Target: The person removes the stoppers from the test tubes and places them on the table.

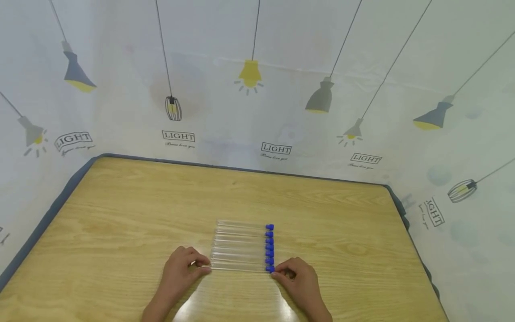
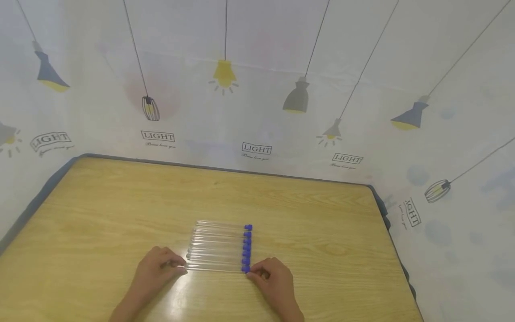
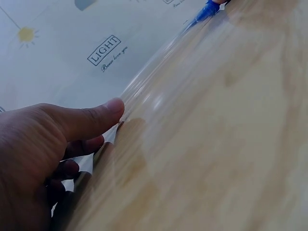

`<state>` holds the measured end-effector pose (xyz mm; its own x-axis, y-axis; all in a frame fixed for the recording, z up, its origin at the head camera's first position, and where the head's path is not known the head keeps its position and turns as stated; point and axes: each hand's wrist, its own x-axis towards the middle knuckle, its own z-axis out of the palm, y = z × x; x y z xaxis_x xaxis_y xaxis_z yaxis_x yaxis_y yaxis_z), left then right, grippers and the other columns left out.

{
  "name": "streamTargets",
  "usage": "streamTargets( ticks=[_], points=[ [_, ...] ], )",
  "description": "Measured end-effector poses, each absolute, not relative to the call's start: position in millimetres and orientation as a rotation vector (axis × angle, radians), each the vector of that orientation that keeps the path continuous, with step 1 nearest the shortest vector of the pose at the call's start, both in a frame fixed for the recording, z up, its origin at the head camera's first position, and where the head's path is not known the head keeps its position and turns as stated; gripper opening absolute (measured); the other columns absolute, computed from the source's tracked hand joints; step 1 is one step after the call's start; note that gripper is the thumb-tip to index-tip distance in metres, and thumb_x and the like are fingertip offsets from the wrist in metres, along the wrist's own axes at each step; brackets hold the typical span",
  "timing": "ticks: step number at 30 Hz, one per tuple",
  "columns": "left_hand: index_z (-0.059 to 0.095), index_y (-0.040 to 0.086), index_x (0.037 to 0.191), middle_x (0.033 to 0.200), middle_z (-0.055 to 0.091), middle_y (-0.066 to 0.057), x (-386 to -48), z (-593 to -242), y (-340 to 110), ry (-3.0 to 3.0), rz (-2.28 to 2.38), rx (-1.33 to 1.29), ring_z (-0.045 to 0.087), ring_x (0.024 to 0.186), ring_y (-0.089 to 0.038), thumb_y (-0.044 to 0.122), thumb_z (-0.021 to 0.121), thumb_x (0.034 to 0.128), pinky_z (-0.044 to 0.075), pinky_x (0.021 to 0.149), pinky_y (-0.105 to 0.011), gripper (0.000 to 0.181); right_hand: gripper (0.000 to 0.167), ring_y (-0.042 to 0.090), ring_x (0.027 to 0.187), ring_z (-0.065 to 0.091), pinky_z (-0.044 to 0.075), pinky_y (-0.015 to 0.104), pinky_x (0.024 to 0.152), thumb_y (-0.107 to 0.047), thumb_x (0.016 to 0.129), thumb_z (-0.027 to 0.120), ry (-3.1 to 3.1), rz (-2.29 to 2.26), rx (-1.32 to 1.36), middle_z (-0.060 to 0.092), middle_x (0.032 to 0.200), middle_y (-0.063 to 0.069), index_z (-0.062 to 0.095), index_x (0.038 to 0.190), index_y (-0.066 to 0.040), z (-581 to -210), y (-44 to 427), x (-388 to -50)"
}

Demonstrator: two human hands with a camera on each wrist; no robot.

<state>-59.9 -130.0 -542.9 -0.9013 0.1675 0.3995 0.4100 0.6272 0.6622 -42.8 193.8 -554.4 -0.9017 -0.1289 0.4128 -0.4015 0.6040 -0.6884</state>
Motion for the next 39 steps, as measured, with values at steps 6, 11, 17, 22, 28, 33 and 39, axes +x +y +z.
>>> streamTargets(
  ticks=[6,11,17,22,28,33,39],
  points=[
    [0.072,0.023,0.071,0.065,0.053,0.024,-63,-544,-126,-2.466,-1.1,-0.547,0.035,0.061,0.001,0.019,0.089,0.0523,0.029,0.057,-0.022,0.026,0.024,-0.002,0.06,0.051,0.043,0.014,0.051,-0.013,0.067,0.087,-2.506,1.28,0.423,0.058,0.073,-0.02,0.07,0.077,-0.027,-551,194,-43],
    [0.074,0.02,0.077,0.071,0.061,0.023,-61,-545,-126,-2.49,-1.219,-0.497,0.045,0.063,0.002,0.016,0.088,0.0576,0.031,0.06,-0.025,0.024,0.02,0.003,0.063,0.056,0.047,0.018,0.053,-0.015,0.071,0.085,-2.477,1.373,0.432,0.062,0.076,-0.015,0.07,0.079,-0.026,-548,194,-43],
    [0.074,0.017,0.083,0.075,0.064,0.021,-60,-545,-126,-2.541,-1.357,-0.428,0.054,0.066,0.003,0.013,0.085,0.0646,0.033,0.066,-0.027,0.022,0.022,0.008,0.071,0.06,0.05,0.02,0.06,-0.008,0.071,0.084,-2.426,1.487,0.39,0.065,0.08,-0.01,0.069,0.08,-0.022,-546,192,-42],
    [0.074,0.017,0.086,0.074,0.065,0.022,-59,-544,-126,-2.564,-1.444,-0.385,0.055,0.064,0.002,0.011,0.083,0.0681,0.042,0.083,-0.046,0.021,0.022,0.011,0.065,0.06,0.05,0.022,0.053,0.005,0.07,0.081,-2.368,1.573,0.406,0.067,0.078,0.002,0.068,0.079,-0.01,-534,186,-39],
    [0.073,0.015,0.089,0.078,0.067,0.018,-56,-544,-125,-2.511,-1.573,-0.368,0.06,0.068,-0.003,0.011,0.081,0.0724,0.053,0.074,-0.033,0.018,0.014,0.015,0.069,0.065,0.054,0.026,0.055,0.008,0.075,0.077,-2.33,1.726,0.44,0.068,0.081,0.012,0.067,0.08,-0.002,-515,183,-35],
    [0.071,0.011,0.092,0.082,0.071,0.006,-55,-546,-124,-2.399,-1.77,-0.4,0.067,0.07,-0.01,0.009,0.078,0.0766,0.055,0.062,-0.024,0.017,0.01,0.019,0.075,0.068,0.056,0.027,0.059,0.008,0.076,0.075,-2.29,1.83,0.408,0.069,0.087,0.016,0.068,0.08,0.002,-514,183,-35],
    [0.069,0.007,0.095,0.084,0.071,0.001,-55,-545,-124,-2.322,-1.922,-0.412,0.067,0.067,-0.016,0.007,0.076,0.0796,0.055,0.055,-0.027,0.017,0.01,0.025,0.075,0.068,0.056,0.028,0.061,0.006,0.076,0.076,-2.291,1.9,0.25,0.071,0.09,0.012,0.069,0.078,-0.001,-527,184,-35]
  ],
)
